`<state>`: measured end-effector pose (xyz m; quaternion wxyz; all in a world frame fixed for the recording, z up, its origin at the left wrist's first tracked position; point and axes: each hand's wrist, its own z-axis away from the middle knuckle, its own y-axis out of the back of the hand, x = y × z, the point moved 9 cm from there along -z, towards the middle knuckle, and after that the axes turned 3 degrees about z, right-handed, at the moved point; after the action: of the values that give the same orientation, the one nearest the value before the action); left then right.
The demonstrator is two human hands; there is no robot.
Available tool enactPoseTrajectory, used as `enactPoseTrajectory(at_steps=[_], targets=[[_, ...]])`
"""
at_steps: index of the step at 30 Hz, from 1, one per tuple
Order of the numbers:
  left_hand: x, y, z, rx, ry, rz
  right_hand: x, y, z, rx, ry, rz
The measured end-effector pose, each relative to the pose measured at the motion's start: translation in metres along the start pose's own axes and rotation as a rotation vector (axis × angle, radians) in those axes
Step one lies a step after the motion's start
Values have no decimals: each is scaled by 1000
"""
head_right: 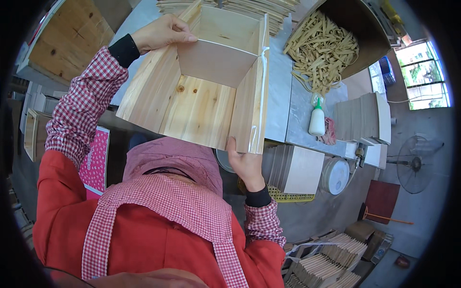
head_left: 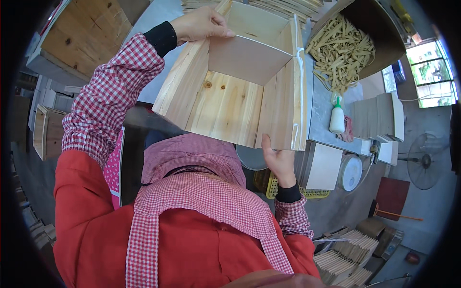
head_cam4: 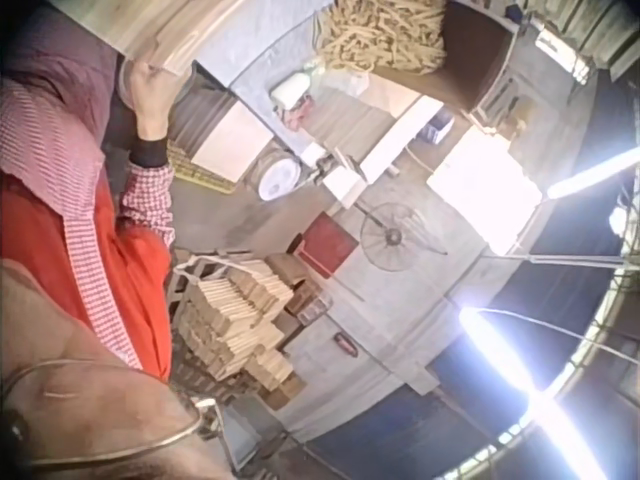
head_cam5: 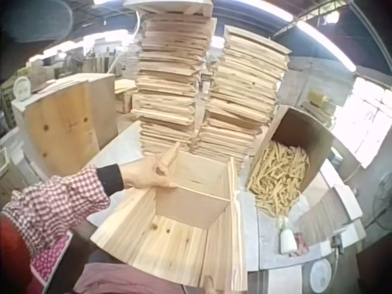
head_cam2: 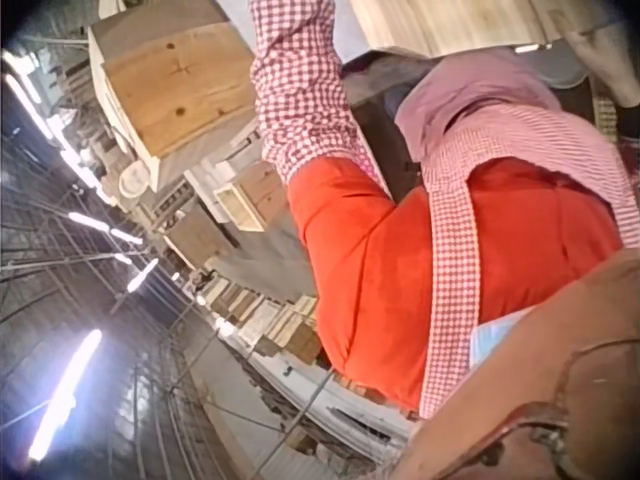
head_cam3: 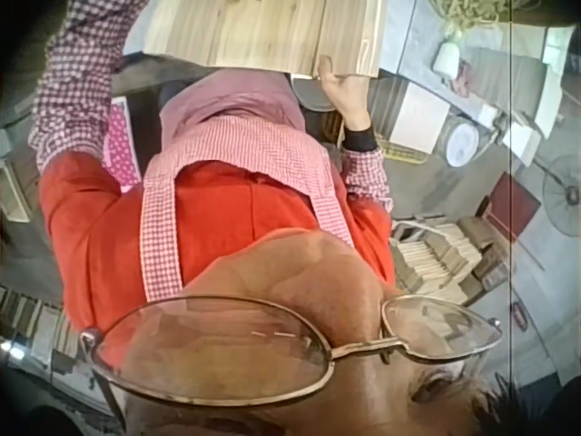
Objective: Assembling wooden boxes using glue and rubber bands, followed by inspecting a clock mechanism.
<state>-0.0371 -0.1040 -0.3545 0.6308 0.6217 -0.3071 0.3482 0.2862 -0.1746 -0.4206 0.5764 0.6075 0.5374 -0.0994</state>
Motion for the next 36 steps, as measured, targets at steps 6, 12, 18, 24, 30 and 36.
enactPoseTrajectory(at_steps=[6, 12, 18, 24, 30, 36], targets=[[2, 0, 0, 12, -6, -41, 5, -2, 1, -32, -60, -31], [4, 0, 2, 6, -14, -47, -1, 1, -1, -4, -46, -55], [6, 1, 3, 13, -22, -80, -3, 2, -1, 12, -27, -52], [4, 1, 3, 2, -38, -53, -5, 2, -2, 8, -42, -58], [2, 0, 1, -14, -49, -53, -7, 5, -3, 61, 19, -18], [-2, 0, -4, -10, -25, -63, -11, 0, -7, 16, 29, -10]])
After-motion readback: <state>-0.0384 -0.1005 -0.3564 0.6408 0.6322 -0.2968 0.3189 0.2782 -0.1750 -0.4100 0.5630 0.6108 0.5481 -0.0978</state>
